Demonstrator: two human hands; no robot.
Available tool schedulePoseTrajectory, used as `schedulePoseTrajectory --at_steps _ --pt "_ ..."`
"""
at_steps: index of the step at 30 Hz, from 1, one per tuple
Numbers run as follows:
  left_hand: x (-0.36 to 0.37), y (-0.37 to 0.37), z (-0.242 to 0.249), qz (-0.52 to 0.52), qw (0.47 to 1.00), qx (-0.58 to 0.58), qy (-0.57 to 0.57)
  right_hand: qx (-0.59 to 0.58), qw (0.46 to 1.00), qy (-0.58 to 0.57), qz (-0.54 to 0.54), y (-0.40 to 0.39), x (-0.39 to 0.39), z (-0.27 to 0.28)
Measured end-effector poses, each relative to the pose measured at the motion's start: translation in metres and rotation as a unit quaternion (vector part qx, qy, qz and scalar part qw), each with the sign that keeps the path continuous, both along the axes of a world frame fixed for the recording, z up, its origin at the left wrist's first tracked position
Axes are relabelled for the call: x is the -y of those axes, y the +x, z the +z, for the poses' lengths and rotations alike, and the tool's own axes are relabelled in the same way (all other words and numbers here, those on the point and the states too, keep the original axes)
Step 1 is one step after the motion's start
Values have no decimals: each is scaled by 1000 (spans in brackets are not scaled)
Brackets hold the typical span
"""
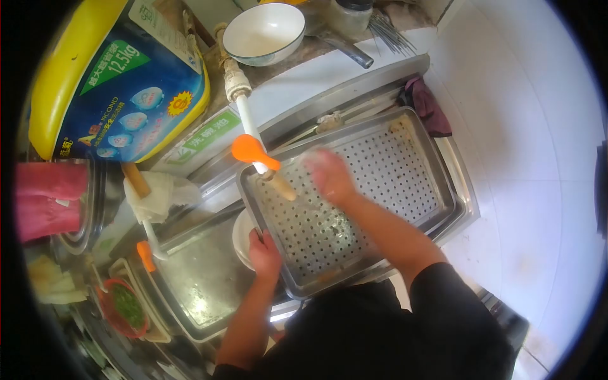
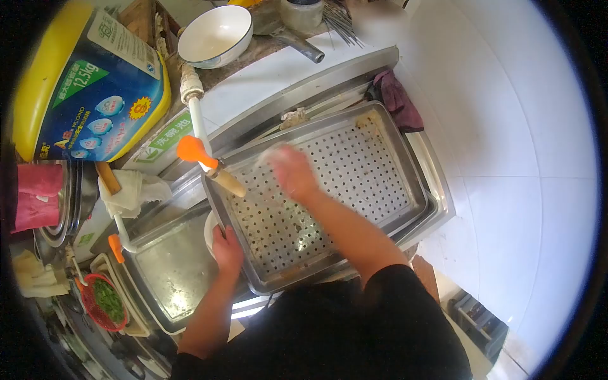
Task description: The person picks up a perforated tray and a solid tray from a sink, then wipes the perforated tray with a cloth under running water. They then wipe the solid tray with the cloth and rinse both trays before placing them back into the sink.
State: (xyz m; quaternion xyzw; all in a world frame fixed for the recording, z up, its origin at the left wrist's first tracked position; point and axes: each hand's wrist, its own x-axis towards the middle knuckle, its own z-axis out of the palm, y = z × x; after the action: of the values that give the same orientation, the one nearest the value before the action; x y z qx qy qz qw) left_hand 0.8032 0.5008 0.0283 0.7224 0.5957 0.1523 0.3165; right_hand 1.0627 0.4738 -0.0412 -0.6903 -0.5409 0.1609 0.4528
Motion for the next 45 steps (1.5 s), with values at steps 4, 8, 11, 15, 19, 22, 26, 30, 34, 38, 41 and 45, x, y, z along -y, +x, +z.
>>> schedulePoseTrajectory --at_steps 4,8,11,15,19,22,26,30,34,38,41,45 --pt "0 -1 -1 0 1000 -9 -8 313 892 -226 -235 122 63 -68" --pt "1 -2 -2 2 999 -28 -19 235 904 -232 -270 109 64 -37" --pt "1 2 0 7 1000 -27 -13 191 962 -131 -145 12 39 -44" --pt "1 -4 -7 -12 1000 -8 13 113 994 9 10 -94 58 22" --pt "2 -4 -6 -9 1000 -10 -16 14 953 -262 -148 22 120 -34" --pt "3 -5 -10 2 999 13 32 254 876 -304 -274 114 197 -98" --pt "2 -3 -6 -2 1000 2 12 289 862 -333 -250 45 165 -74" --pt "2 -3 -6 -2 1000 -9 -5 147 961 -223 -68 -104 104 -20" --pt "1 -6 -11 -13 1000 -4 22 13 951 -304 56 -70 97 45" --pt "2 -5 -12 -9 999 1 40 248 861 -417 -155 63 176 -51" --pt "2 -8 -13 -1 999 -1 34 264 812 -494 -166 86 193 -21" --pt "3 -3 -7 -6 999 -3 34 122 924 -259 -253 -14 126 -53"
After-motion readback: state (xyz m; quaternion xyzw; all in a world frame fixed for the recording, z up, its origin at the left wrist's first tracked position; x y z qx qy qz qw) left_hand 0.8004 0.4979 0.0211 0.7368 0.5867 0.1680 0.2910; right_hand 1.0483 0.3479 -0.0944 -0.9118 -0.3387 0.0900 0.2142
